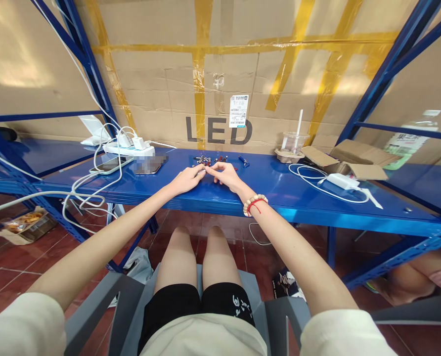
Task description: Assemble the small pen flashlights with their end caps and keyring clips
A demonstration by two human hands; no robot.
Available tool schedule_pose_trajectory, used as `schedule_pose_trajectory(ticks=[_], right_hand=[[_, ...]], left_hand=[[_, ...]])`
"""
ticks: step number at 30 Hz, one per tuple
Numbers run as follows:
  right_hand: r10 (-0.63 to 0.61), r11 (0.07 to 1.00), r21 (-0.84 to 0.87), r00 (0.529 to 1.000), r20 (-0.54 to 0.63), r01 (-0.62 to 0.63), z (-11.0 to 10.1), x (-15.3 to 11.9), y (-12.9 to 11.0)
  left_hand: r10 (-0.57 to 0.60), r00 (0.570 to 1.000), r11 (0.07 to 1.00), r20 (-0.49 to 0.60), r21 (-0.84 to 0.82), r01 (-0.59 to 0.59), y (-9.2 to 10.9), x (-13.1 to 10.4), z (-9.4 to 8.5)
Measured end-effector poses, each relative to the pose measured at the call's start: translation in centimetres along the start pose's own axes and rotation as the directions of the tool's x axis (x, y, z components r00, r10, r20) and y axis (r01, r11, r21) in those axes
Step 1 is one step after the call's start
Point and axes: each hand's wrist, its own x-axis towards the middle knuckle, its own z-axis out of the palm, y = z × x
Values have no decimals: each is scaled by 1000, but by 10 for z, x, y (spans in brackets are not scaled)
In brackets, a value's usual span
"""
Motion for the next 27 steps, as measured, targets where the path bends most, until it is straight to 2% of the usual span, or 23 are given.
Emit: schedule_pose_trajectory(ticks=[27], right_hand=[[51,999,19,999,-12,-51,1,-1,-4]], left_hand=[[17,1000,1000,-17,0,-17,0,-1,1]])
